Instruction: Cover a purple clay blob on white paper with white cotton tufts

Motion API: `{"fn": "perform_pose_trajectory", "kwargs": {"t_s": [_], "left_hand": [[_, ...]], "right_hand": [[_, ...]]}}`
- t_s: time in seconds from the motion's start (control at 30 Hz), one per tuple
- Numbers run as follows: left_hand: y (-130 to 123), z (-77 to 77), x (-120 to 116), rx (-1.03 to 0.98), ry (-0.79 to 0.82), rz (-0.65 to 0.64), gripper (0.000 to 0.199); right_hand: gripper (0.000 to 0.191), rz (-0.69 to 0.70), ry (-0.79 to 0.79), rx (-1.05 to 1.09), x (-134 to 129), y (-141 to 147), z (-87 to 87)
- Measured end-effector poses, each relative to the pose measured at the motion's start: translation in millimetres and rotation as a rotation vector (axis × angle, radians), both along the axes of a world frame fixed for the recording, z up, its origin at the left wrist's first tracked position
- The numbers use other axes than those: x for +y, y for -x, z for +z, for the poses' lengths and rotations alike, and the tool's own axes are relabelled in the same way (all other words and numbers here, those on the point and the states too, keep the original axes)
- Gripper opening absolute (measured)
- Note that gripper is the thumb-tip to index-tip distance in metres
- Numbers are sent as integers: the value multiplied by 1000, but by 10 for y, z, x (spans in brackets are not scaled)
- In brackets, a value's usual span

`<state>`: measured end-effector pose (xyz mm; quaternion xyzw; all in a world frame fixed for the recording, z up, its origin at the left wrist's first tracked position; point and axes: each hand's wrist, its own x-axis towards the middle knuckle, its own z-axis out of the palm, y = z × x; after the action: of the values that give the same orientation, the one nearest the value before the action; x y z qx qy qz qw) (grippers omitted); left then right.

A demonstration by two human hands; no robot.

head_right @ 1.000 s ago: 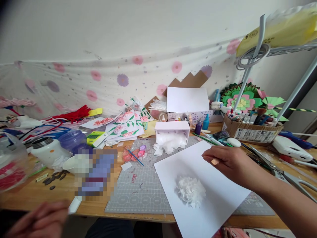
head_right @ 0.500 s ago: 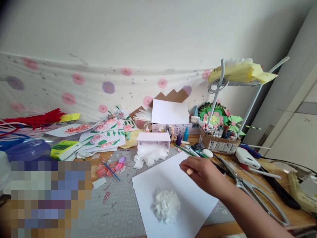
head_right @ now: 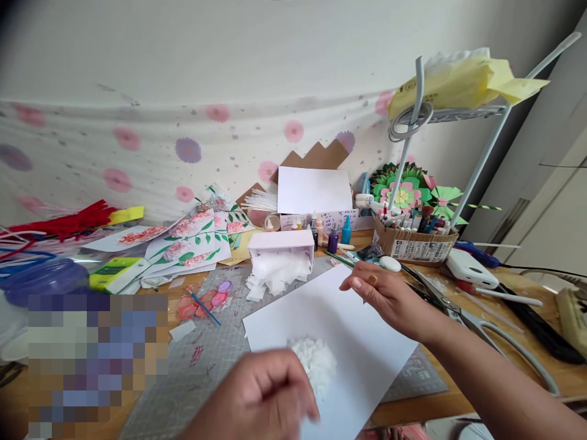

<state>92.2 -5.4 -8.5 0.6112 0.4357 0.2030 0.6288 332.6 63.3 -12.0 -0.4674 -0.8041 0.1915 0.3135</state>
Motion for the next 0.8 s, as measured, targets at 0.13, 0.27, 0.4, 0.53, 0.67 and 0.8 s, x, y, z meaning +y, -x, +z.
{"fn": "perform_pose_trajectory", "kwargs": {"t_s": [0.13,0.27,0.4,0.53,0.67,0.8], "left_hand": [[195,15,715,581,-855,302,15],[334,-172,1194,1029,-1170,213,17],[291,-410,1315,1045,-1172,161,28],[269,-536,1339,991,-1170,153,15],[287,-579,1325,945,-1156,147,13],[281,-602,1267,862,-1122,135,13]], "right_hand": [[52,-125,99,45,64,10,-31],[52,-137,147,140,161,101,-56],[47,-19,227,129,312,196,-145],[43,59,257,90,480,300,-288],[40,25,202,191,562,398,-420],[32,5,186,192,533,397,-492]]}}
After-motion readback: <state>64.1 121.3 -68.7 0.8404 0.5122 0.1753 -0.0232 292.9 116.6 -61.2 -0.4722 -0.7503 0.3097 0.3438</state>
